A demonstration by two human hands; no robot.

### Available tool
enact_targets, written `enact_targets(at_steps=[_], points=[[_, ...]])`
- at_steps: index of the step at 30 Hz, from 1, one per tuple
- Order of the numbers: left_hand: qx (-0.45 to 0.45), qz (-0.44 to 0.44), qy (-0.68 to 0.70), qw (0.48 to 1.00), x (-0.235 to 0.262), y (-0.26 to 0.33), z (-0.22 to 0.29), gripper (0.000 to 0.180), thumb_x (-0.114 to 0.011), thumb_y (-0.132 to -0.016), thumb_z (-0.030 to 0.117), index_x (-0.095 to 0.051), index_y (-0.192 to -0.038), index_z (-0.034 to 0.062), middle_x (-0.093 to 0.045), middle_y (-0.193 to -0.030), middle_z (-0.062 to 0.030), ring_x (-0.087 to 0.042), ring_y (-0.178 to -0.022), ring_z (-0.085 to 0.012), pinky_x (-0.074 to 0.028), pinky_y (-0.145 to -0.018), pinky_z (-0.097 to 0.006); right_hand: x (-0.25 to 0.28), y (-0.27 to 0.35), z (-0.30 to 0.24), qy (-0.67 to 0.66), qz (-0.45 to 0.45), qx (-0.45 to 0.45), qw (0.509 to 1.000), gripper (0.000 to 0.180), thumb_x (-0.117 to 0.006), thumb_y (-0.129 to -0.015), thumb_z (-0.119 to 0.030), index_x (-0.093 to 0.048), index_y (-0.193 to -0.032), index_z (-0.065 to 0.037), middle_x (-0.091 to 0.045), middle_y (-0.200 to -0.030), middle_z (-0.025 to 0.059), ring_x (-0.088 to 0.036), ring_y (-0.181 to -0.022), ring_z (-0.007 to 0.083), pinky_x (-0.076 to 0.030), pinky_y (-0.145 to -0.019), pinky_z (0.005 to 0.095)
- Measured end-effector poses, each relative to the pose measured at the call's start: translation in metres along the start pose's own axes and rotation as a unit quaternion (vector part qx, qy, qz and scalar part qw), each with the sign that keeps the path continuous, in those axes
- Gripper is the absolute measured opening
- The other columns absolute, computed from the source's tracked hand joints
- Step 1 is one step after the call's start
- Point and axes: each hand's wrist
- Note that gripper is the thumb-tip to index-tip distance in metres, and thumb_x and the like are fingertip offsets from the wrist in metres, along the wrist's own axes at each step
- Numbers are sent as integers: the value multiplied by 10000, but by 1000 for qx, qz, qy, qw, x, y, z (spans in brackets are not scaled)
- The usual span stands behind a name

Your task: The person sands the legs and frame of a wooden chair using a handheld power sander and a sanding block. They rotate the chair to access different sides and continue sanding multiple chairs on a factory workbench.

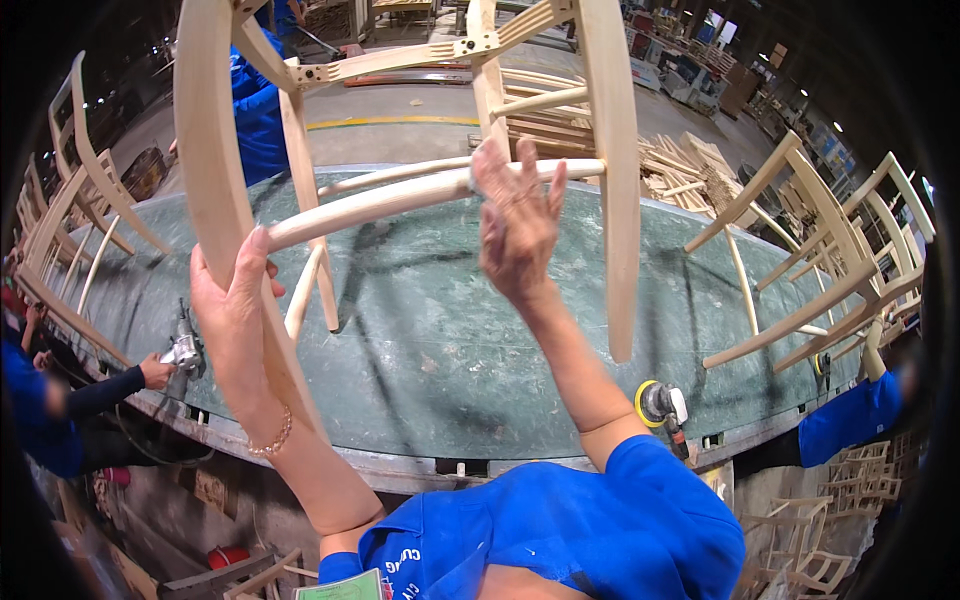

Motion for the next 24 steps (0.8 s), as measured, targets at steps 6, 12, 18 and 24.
enact_targets(at_steps=[6, 12, 18, 24], points=[[12, 10, -23, 1000, -8, -9, 2, 472, -735, -841, 407, -555, -1033, 15, -564, -722, -26, -542, -580, -65, -453, -543, -205, -1, -29, 23, -25, 8, -143, 989, 362, -394, -995, -209, -604, -1274, -112, -616, -1289, 52, -402, -1358, 314, -45, -1175, 545], [-1, 10, -19, 1000, -2, -6, -4, 479, -742, -831, 424, -566, -1027, 24, -574, -715, -21, -560, -579, -68, -472, -540, -203, 15, -11, 27, 36, 4, -126, 991, 364, -398, -1003, -233, -608, -1267, -98, -614, -1287, 71, -398, -1358, 318, -62, -1166, 562], [0, 13, -10, 1000, -5, -4, -3, 506, -754, -813, 446, -563, -1017, 25, -586, -724, -21, -567, -575, -64, -484, -533, -199, 22, -8, 19, 45, 4, -148, 988, 355, -384, -995, -185, -637, -1216, -71, -625, -1267, 75, -405, -1358, 304, -107, -1163, 538], [7, 24, -18, 1000, -7, 0, 1, 469, -732, -832, 450, -580, -1012, 44, -560, -703, -8, -543, -578, -68, -456, -553, -203, 36, -15, 42, 89, -18, -157, 983, 356, -377, -998, -174, -623, -1217, -39, -645, -1220, 78, -439, -1320, 319, -133, -1165, 528]])
Point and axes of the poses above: each hand's wrist, its own y-axis away from the middle knuckle, its own x-axis out of the back of the hand, z = x × y
